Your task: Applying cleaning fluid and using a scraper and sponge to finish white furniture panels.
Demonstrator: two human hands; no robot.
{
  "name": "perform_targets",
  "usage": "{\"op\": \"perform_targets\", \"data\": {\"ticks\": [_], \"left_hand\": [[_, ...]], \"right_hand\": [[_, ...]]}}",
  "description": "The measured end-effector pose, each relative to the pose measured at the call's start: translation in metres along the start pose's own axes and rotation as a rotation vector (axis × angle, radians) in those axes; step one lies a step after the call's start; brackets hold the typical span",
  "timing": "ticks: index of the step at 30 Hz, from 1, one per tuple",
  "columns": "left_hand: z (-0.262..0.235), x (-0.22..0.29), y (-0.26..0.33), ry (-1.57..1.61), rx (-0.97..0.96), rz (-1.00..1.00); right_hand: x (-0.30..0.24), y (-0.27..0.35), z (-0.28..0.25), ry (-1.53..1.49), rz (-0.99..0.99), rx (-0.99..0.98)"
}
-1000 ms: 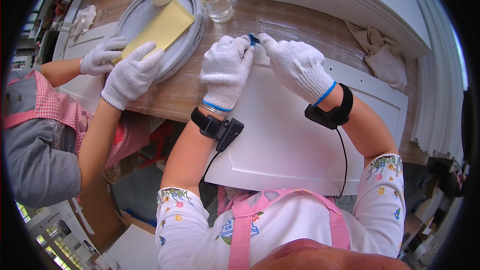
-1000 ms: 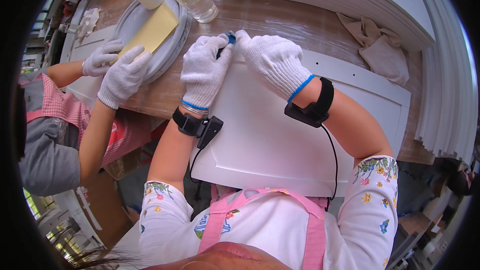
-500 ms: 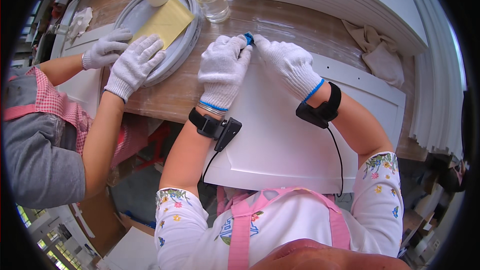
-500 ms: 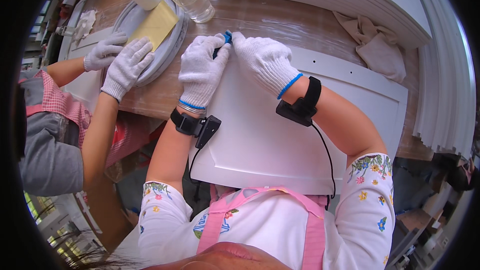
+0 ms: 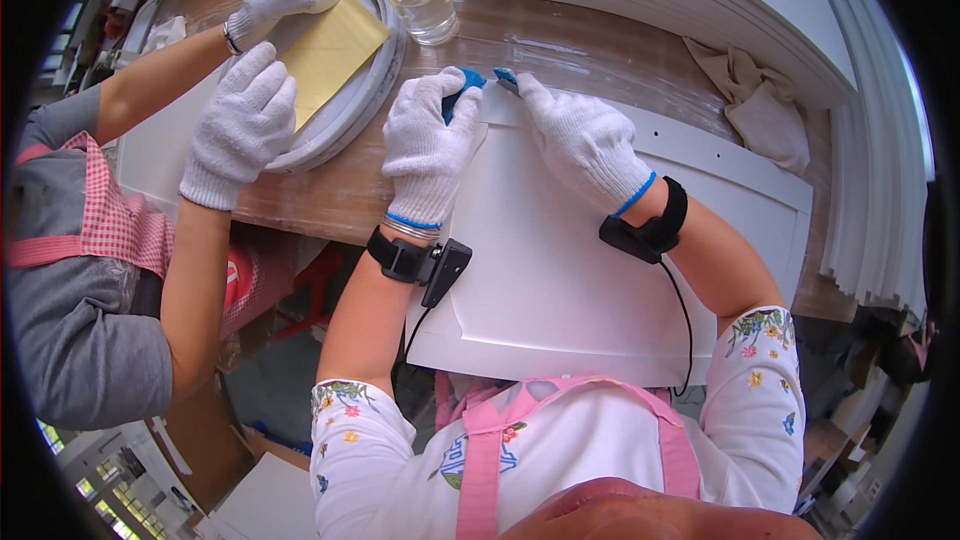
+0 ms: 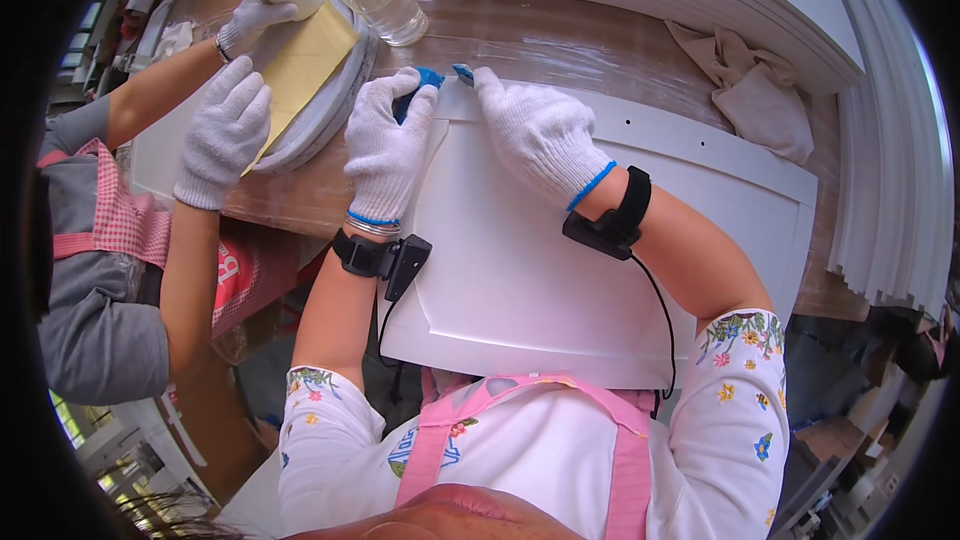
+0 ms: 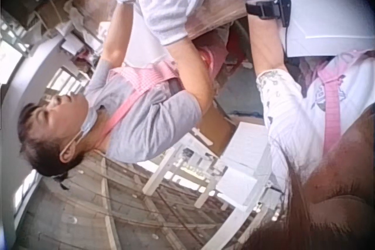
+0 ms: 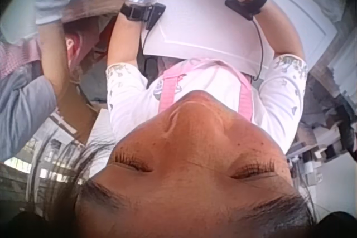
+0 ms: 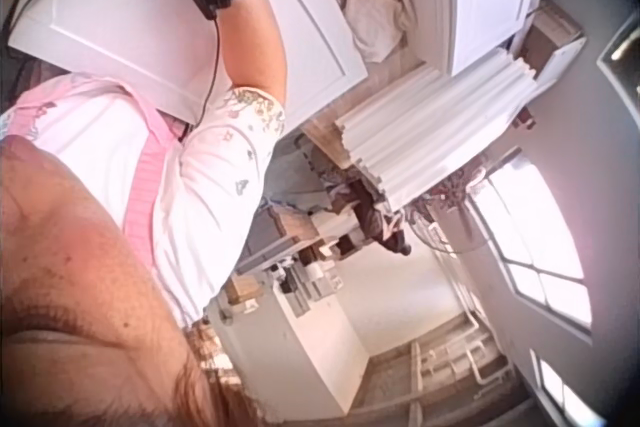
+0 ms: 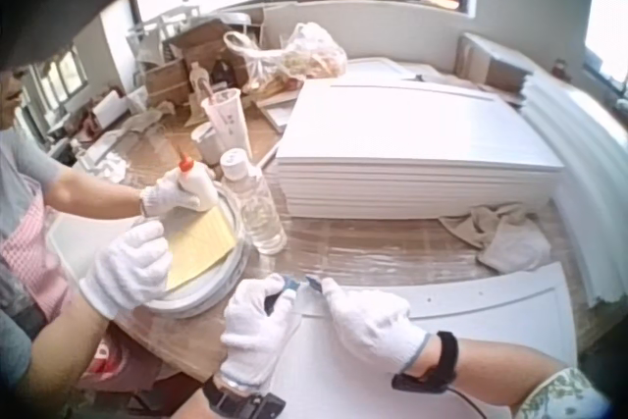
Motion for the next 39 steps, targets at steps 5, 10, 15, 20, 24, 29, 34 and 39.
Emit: {"op": "perform_targets", "data": {"ticks": [5, 10, 15, 20, 24, 29, 34, 39], "left_hand": [[-0.022, -0.004, 0.005, 0.199, -0.021, -0.017], [-0.034, -0.039, 0.013, 0.371, -0.113, -0.226], [-0.052, -0.044, 0.028, 0.454, -0.145, -0.292], [-0.066, -0.051, 0.046, 0.450, -0.148, -0.361], [-0.073, -0.053, 0.054, 0.420, -0.113, -0.365], [-0.075, -0.067, 0.060, 0.448, -0.094, -0.391], [-0.077, -0.077, 0.065, 0.470, -0.103, -0.391], [-0.082, -0.095, 0.073, 0.626, -0.109, -0.466]], "right_hand": [[0.014, 0.001, -0.025, -0.119, -0.025, 0.204], [0.047, -0.008, -0.036, -0.038, 0.076, 0.243], [0.086, -0.019, -0.041, 0.113, 0.231, 0.095], [0.060, -0.025, -0.047, 0.429, 0.056, 0.149], [0.032, -0.045, -0.033, 0.304, 0.032, 0.059], [0.030, -0.057, -0.014, 0.076, 0.153, -0.105], [0.054, -0.063, -0.011, 0.037, 0.269, -0.112], [0.041, -0.047, -0.038, -0.275, 0.188, 0.204]]}}
Point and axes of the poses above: each hand's wrist, its own y-axis away from the middle knuckle, its own z-axis out of the palm, x = y × z, the point moved 9 cm from there along -y, towards the middle knuckle, and after that the axes turned 14 degrees about -z, right-handed, at the moved point
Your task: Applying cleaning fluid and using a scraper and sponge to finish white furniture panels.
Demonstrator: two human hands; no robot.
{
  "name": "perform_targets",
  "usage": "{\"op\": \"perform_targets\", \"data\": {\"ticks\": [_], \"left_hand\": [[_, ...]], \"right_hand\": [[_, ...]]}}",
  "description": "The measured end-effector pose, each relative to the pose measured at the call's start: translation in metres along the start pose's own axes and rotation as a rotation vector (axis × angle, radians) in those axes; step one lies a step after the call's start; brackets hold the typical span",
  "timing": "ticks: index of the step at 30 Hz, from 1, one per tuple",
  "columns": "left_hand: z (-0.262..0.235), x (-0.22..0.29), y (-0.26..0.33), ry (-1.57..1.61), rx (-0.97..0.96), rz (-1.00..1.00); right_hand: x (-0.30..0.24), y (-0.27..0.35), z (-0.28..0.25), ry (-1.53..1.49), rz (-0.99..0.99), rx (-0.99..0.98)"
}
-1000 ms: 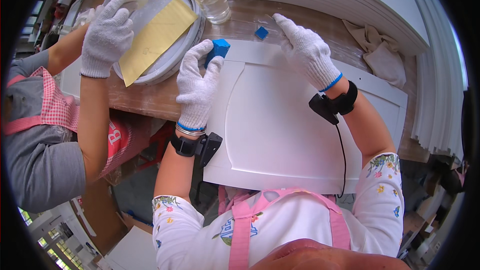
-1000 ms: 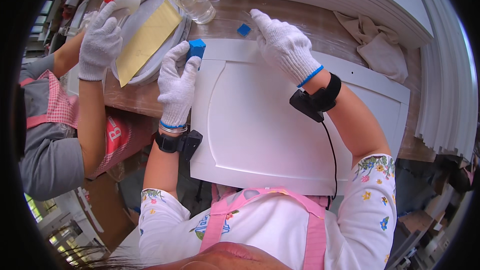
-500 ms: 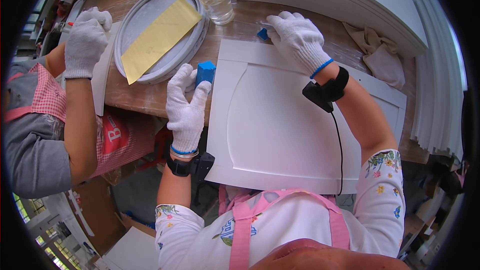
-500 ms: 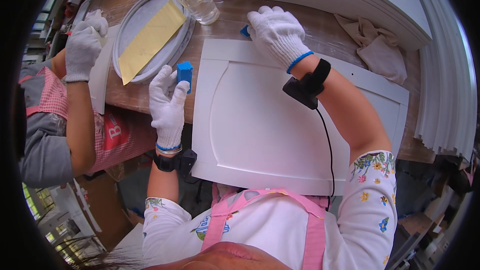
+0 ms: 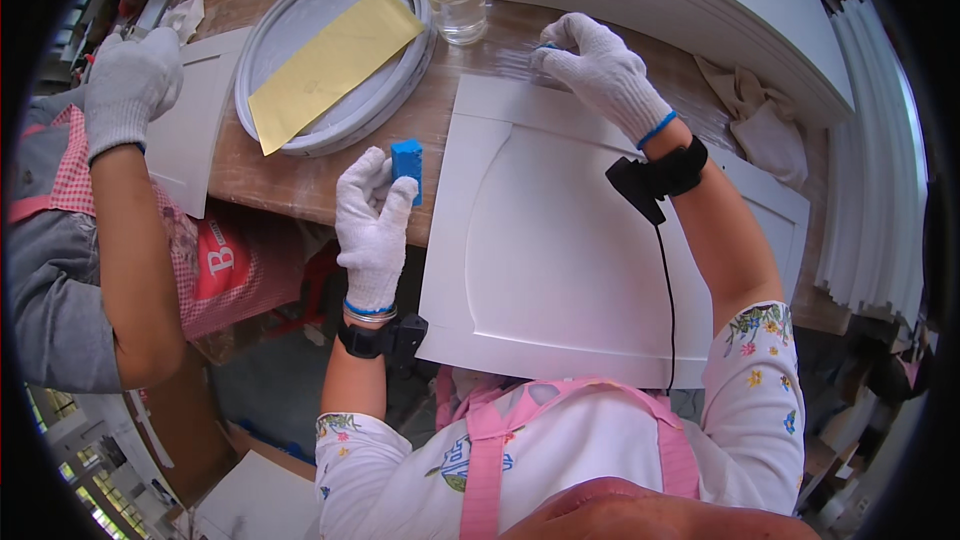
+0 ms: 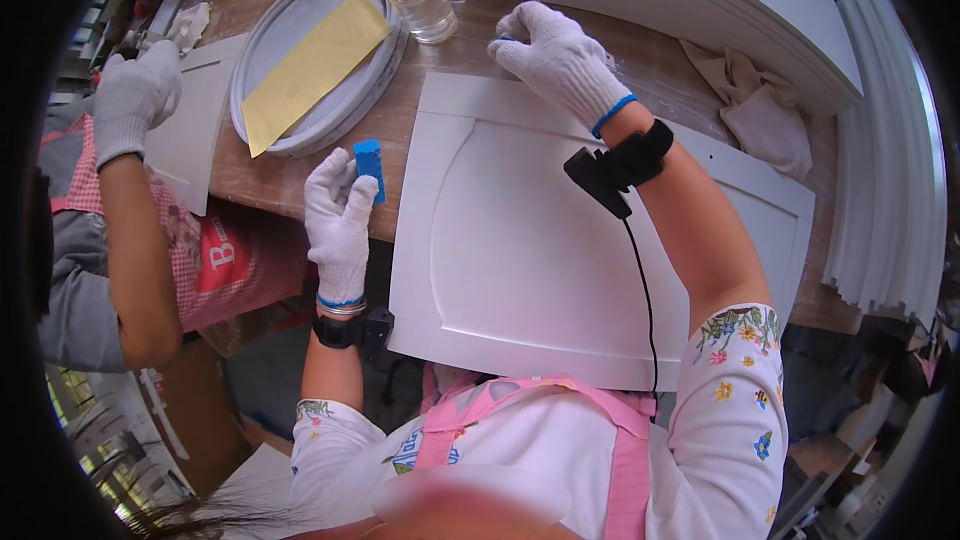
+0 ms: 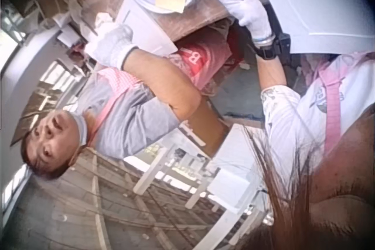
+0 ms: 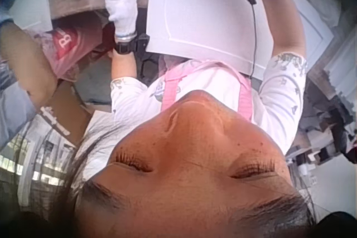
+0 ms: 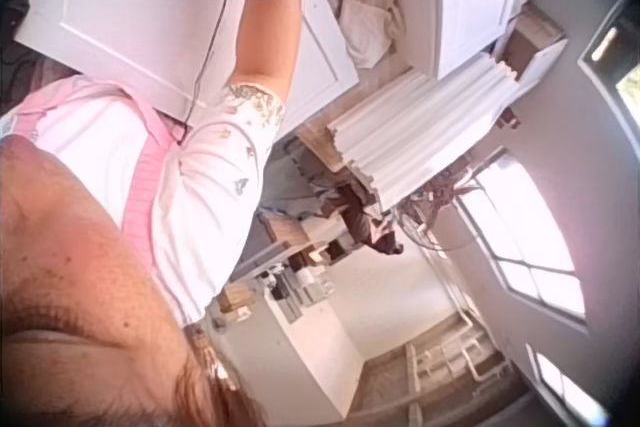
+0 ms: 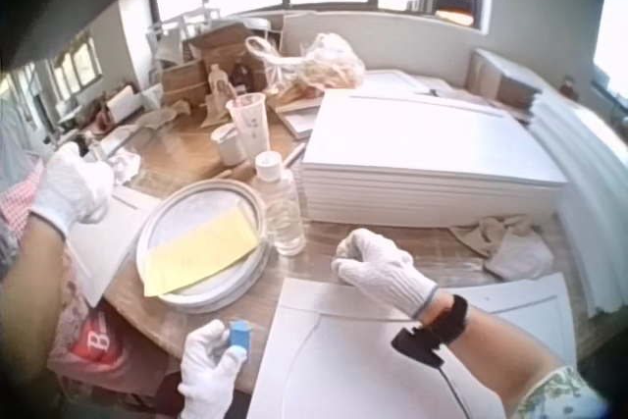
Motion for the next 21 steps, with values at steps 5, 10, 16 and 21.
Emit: {"op": "perform_targets", "data": {"ticks": [5, 10, 16, 21], "left_hand": [[0.000, -0.010, -0.002, 0.059, -0.023, 0.011], [-0.006, -0.019, -0.011, 0.161, -0.032, 0.009], [-0.022, -0.023, -0.012, 0.278, -0.070, 0.018], [-0.045, -0.020, 0.014, 0.297, -0.057, 0.051]], "right_hand": [[0.000, 0.012, 0.055, -1.213, 0.197, -0.235], [0.043, -0.008, 0.025, -1.094, 0.246, 0.237], [-0.002, 0.016, 0.040, -0.657, 0.248, -0.041], [-0.005, 0.031, 0.045, -1.385, 0.160, 0.095]]}}
Point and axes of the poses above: each hand's wrist, its own y-axis away from the middle knuckle, its own z-axis out of the palm, x = y × z, the point moved 9 cm from there along -y, towards the middle knuckle, and after that the axes turned 14 degrees about -z, right-handed, at the moved point
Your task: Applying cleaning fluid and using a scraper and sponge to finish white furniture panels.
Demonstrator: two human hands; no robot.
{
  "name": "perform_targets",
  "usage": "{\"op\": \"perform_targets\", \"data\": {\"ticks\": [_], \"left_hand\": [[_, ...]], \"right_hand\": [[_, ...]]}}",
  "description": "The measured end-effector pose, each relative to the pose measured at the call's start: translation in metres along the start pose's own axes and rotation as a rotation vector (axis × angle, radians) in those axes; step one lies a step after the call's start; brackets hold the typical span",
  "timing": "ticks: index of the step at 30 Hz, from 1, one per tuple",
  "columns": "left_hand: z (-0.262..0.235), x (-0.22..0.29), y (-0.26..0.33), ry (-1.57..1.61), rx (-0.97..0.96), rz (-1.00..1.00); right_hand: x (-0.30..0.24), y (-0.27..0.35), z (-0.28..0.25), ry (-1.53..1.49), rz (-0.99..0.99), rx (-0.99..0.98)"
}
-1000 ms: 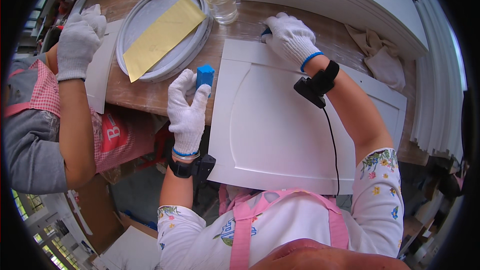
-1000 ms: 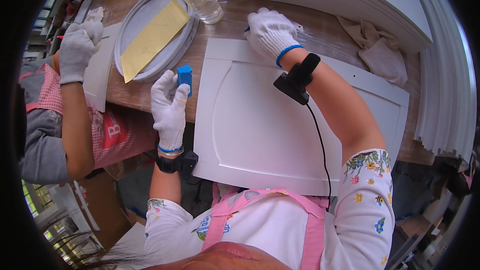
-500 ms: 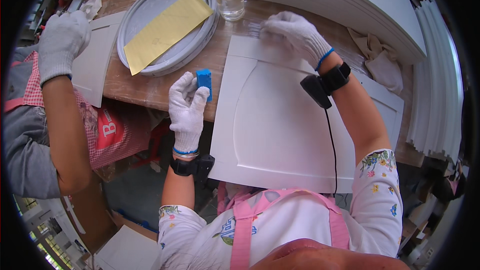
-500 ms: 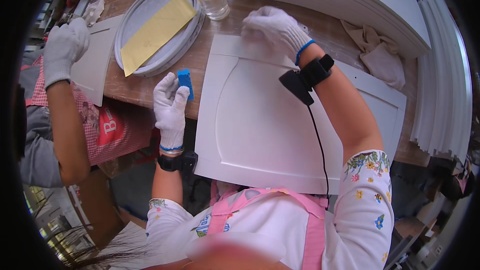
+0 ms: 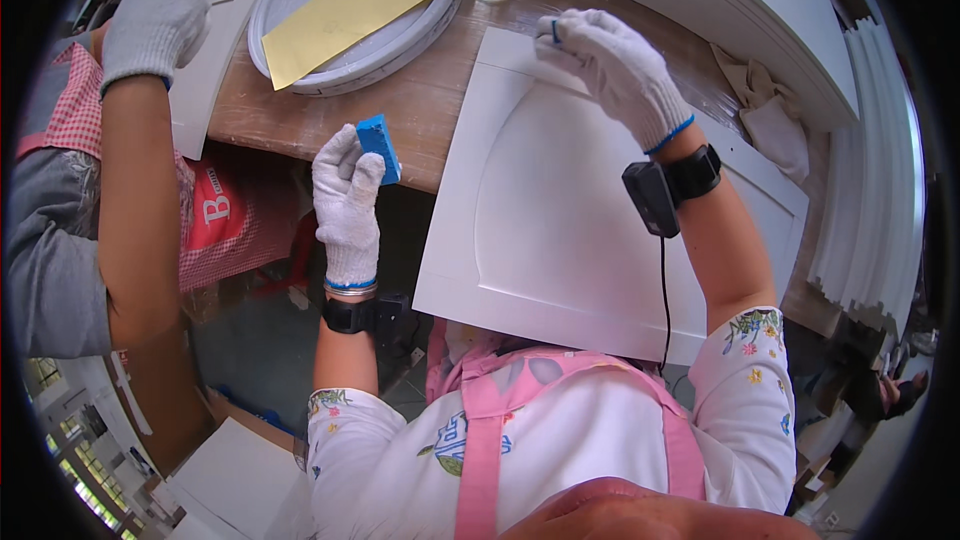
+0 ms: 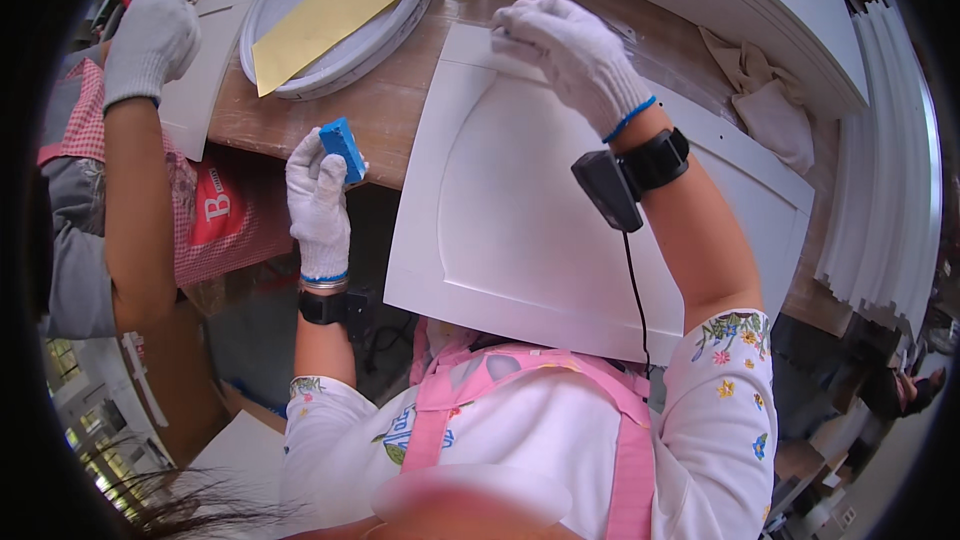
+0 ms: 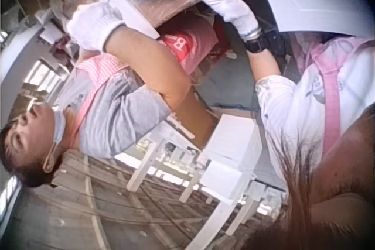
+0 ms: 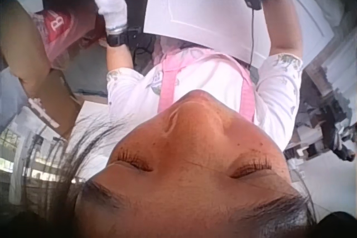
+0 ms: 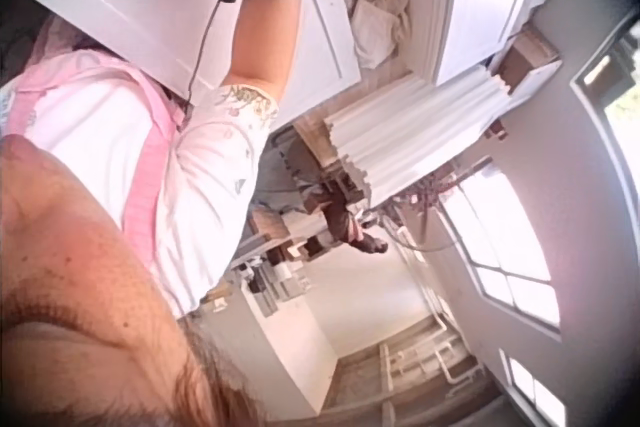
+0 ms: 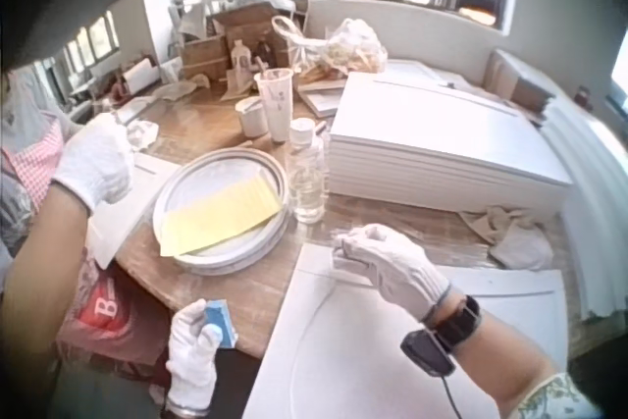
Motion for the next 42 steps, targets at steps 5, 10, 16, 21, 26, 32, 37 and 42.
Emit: {"op": "perform_targets", "data": {"ticks": [5, 10, 16, 21, 26, 32, 37, 42], "left_hand": [[-0.020, 0.020, 0.032, 0.056, 0.039, 0.039], [-0.032, 0.039, 0.069, -0.049, 0.031, 0.100], [-0.024, 0.047, 0.094, -0.020, 0.034, 0.130], [-0.032, 0.052, 0.115, -0.040, 0.069, 0.148], [-0.032, 0.052, 0.119, -0.018, 0.048, 0.169], [-0.030, 0.047, 0.121, -0.016, 0.032, 0.154], [-0.042, 0.031, 0.114, -0.011, 0.071, 0.120], [-0.052, 0.025, 0.104, 0.058, 0.069, 0.043]], "right_hand": [[0.047, 0.115, 0.120, 0.459, 0.382, -0.697], [0.022, 0.103, 0.086, 0.801, 0.152, -0.517], [0.004, 0.096, 0.091, 1.332, -0.133, -0.488], [0.000, 0.134, 0.124, 0.900, 0.161, -0.857], [-0.009, 0.119, 0.098, 1.216, 0.091, -0.566], [-0.027, 0.127, 0.144, 1.236, -0.124, -0.812], [-0.051, 0.066, 0.119, 1.290, -0.327, -0.459], [-0.059, 0.030, 0.126, 1.427, -0.487, -0.350]]}}
Point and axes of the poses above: each hand's wrist, its own y-axis away from the middle knuckle, its own z-axis out of the palm, x = y × z, the point moved 9 cm from there along -y, towards the middle knuckle, and after that the axes turned 14 degrees about -z, right-handed, at the moved point
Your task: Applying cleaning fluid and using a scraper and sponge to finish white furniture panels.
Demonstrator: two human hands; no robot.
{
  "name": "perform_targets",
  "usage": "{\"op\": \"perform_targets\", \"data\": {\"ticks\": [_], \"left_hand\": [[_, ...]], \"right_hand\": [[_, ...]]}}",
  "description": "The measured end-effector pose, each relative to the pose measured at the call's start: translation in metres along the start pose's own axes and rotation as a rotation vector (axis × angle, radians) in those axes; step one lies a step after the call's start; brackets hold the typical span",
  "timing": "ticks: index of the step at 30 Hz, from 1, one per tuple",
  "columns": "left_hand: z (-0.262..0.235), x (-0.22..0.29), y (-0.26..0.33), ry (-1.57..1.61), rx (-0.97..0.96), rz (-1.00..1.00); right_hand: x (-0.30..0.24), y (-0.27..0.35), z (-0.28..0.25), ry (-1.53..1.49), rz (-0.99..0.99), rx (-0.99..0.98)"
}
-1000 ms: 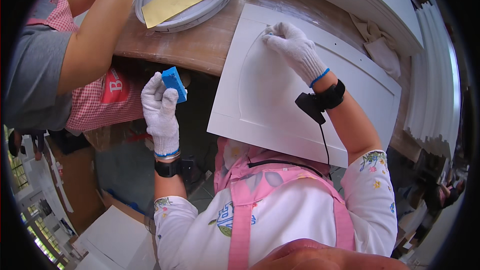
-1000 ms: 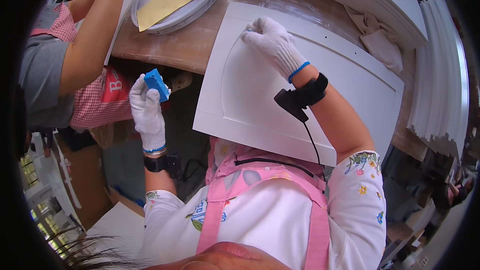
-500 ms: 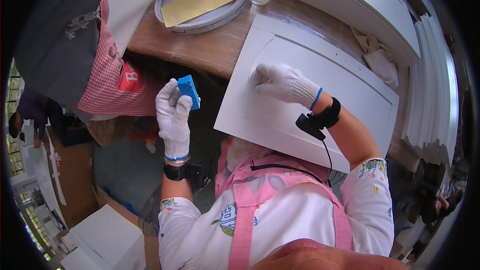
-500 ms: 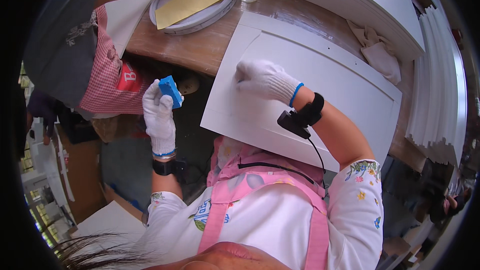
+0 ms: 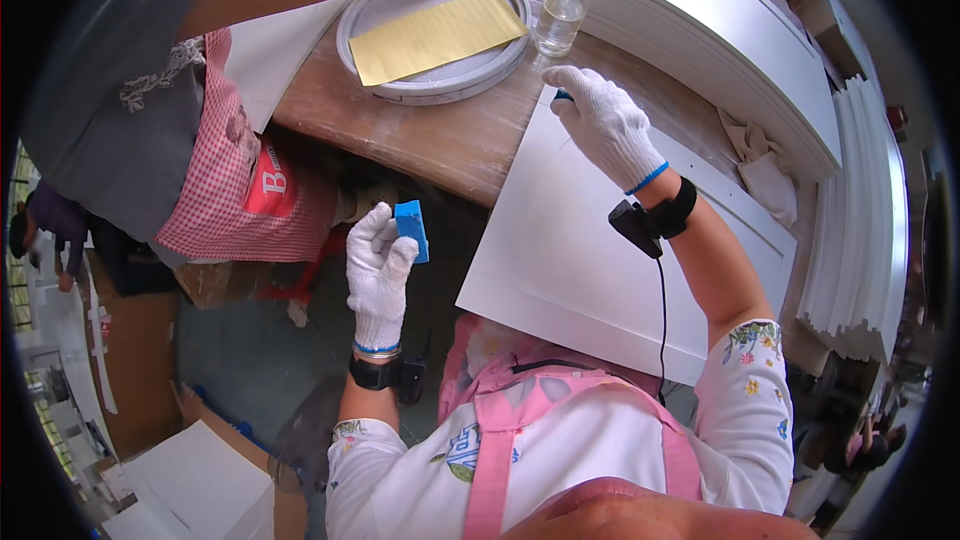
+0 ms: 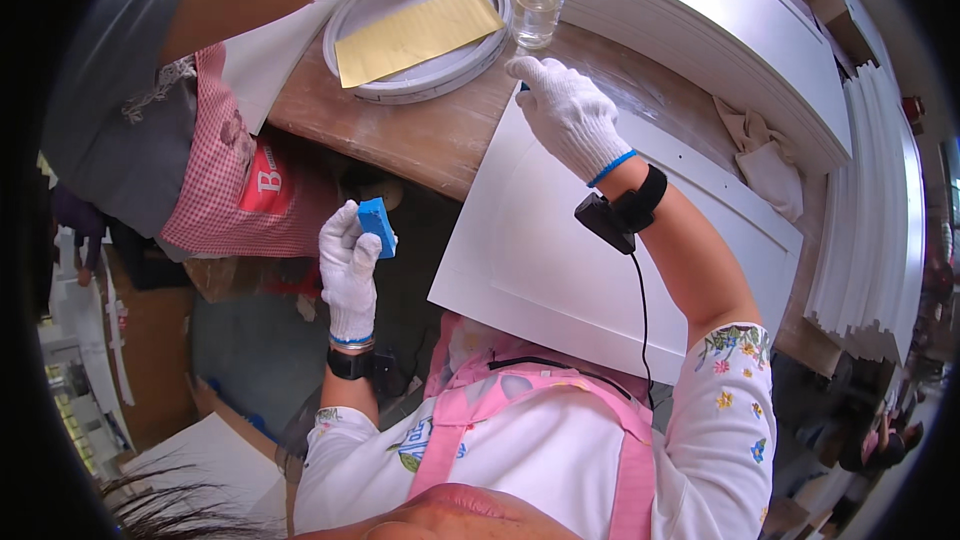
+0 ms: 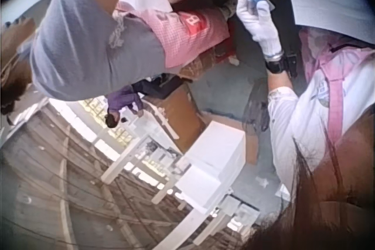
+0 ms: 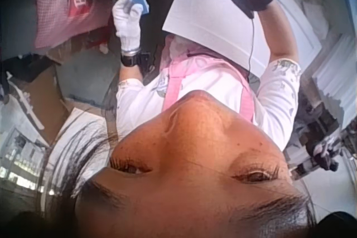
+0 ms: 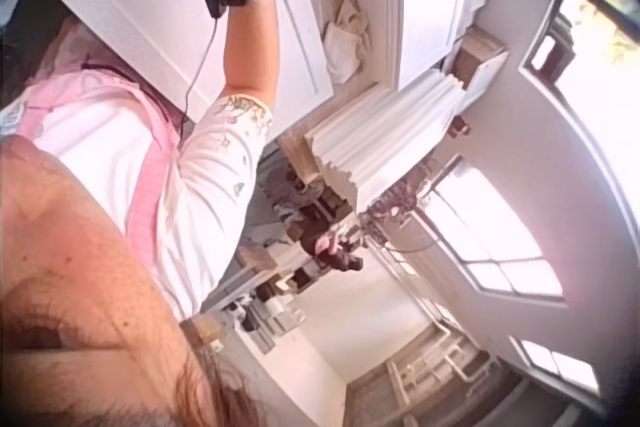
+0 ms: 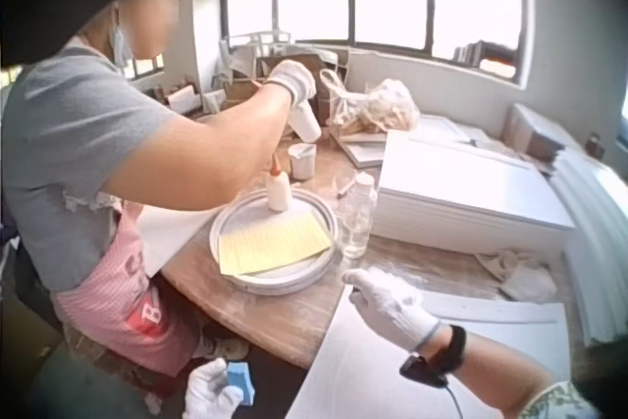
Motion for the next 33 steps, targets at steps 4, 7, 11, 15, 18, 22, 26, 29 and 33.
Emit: {"op": "perform_targets", "data": {"ticks": [4, 7, 11, 15, 18, 22, 26, 29, 33], "left_hand": [[-0.001, -0.007, -0.016, 0.040, -0.011, -0.047], [-0.001, -0.014, -0.023, 0.042, -0.027, -0.082], [-0.006, -0.020, -0.022, 0.086, -0.064, -0.091], [-0.012, -0.027, -0.017, 0.117, -0.058, -0.117], [-0.014, -0.025, -0.017, 0.128, -0.010, -0.103], [-0.023, -0.031, -0.018, 0.136, 0.014, -0.114], [-0.020, -0.032, -0.028, 0.166, -0.022, -0.134], [-0.022, -0.035, -0.028, 0.184, -0.023, -0.142], [-0.017, -0.036, -0.030, 0.191, -0.044, -0.150]], "right_hand": [[-0.010, -0.055, 0.011, 0.177, -0.125, -0.002], [0.001, -0.111, 0.029, 0.298, -0.164, 0.080], [0.025, -0.178, 0.047, 0.205, -0.118, 0.168], [0.069, -0.224, 0.072, 0.144, 0.116, 0.074], [0.098, -0.243, 0.093, 0.106, 0.203, -0.012], [0.113, -0.255, 0.122, 0.157, 0.173, -0.098], [0.121, -0.260, 0.124, 0.152, 0.126, -0.075], [0.112, -0.258, 0.118, 0.176, 0.075, -0.004], [0.131, -0.258, 0.116, 0.111, 0.048, -0.050]]}}
Point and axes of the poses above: each hand's wrist, its own y-axis away from the middle knuckle, its own z-axis out of the palm, x = y × z, the point moved 9 cm from there along -y, towards the middle knuckle, and after that the axes turned 14 degrees about -z, right-handed, at the moved point
